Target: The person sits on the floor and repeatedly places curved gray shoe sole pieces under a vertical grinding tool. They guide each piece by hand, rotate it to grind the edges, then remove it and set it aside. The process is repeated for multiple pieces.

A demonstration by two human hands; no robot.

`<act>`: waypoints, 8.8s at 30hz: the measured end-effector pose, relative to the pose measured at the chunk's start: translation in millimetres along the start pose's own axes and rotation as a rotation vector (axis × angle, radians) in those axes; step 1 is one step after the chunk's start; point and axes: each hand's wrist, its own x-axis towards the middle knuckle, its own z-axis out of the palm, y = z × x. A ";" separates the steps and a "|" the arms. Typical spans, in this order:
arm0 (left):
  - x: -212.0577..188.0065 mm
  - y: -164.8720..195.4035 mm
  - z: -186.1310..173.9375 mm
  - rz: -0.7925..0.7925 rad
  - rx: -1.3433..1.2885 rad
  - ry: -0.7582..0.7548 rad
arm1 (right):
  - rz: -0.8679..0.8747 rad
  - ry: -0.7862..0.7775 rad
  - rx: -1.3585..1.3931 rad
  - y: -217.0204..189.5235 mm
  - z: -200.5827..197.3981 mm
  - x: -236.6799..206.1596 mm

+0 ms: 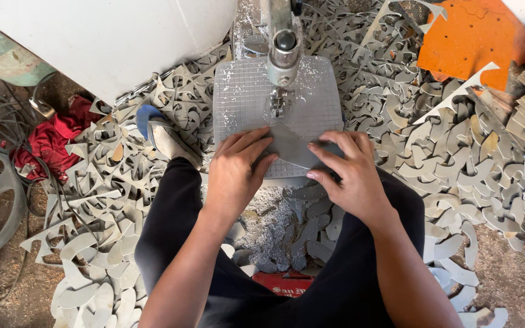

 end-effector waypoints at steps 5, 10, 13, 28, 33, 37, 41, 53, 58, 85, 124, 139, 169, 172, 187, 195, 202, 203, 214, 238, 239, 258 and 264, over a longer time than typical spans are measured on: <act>0.4 1.2 7.9 -0.019 0.070 0.021 | -0.007 -0.014 0.047 9.0 -2.2 10.0; 3.3 0.6 9.0 -0.024 0.081 0.045 | -0.012 0.011 0.013 11.3 1.2 17.5; 4.8 -0.5 10.0 -0.043 0.055 0.042 | -0.032 0.031 0.005 12.2 3.5 19.8; 7.7 -7.0 16.0 -0.034 0.054 0.044 | 0.022 0.030 0.010 13.6 9.6 19.8; 5.9 -5.9 20.2 -0.027 0.144 0.040 | 0.044 0.041 -0.015 12.6 13.4 19.9; 2.4 -3.1 20.9 -0.062 0.198 -0.001 | 0.057 0.050 -0.026 11.3 14.9 19.9; 1.2 -1.0 20.9 -0.083 0.256 -0.024 | 0.066 0.065 -0.024 9.4 15.3 20.8; 1.0 -6.3 27.9 -0.081 0.302 -0.086 | 0.097 0.085 -0.032 1.3 20.9 22.3; 0.8 -1.7 35.6 -0.055 0.340 -0.071 | 0.086 0.104 -0.050 -0.6 23.4 22.0; 21.0 -15.4 27.7 -0.053 0.312 -0.174 | 0.102 0.069 -0.118 2.2 17.7 19.2; 50.9 -47.6 16.4 0.000 0.271 -0.391 | 0.167 0.129 -0.133 -8.5 43.7 30.8; 56.2 -54.4 17.7 -0.054 0.202 -0.366 | 0.223 0.158 -0.222 -25.9 53.4 36.7; 52.7 -62.8 25.9 -0.093 0.232 -0.068 | 0.300 0.226 -0.213 -49.4 70.1 59.3; 49.9 -54.7 25.1 -0.117 0.216 -0.039 | 0.306 0.242 -0.206 -49.9 72.7 60.5; 12.1 0.6 22.6 -0.043 0.276 -0.119 | 0.125 0.179 0.105 13.7 34.0 38.8; 11.3 4.2 29.0 -0.060 0.306 -0.122 | 0.005 -0.047 -0.150 23.5 36.9 71.9; 15.9 -3.7 23.6 -0.040 0.271 -0.156 | 0.022 -0.069 -0.226 28.1 47.3 69.4; 16.7 -5.5 21.8 -0.037 0.255 -0.162 | 0.017 -0.062 -0.226 28.7 47.6 68.9; 26.8 -25.8 6.0 -0.008 0.193 -0.275 | 0.035 -0.057 -0.269 29.9 51.1 63.4; 29.8 -39.1 -16.8 -0.071 0.164 -0.190 | 0.098 -0.071 -0.186 28.7 45.2 55.0; 30.0 -40.0 -17.1 -0.074 0.169 -0.187 | 0.096 -0.071 -0.181 28.4 44.7 54.7; 31.7 -51.8 -21.5 -0.045 0.154 -0.103 | 0.092 -0.053 -0.122 22.1 39.0 42.2; 29.7 -51.9 -20.0 -0.076 0.155 -0.128 | 0.080 -0.042 -0.147 21.6 40.2 40.3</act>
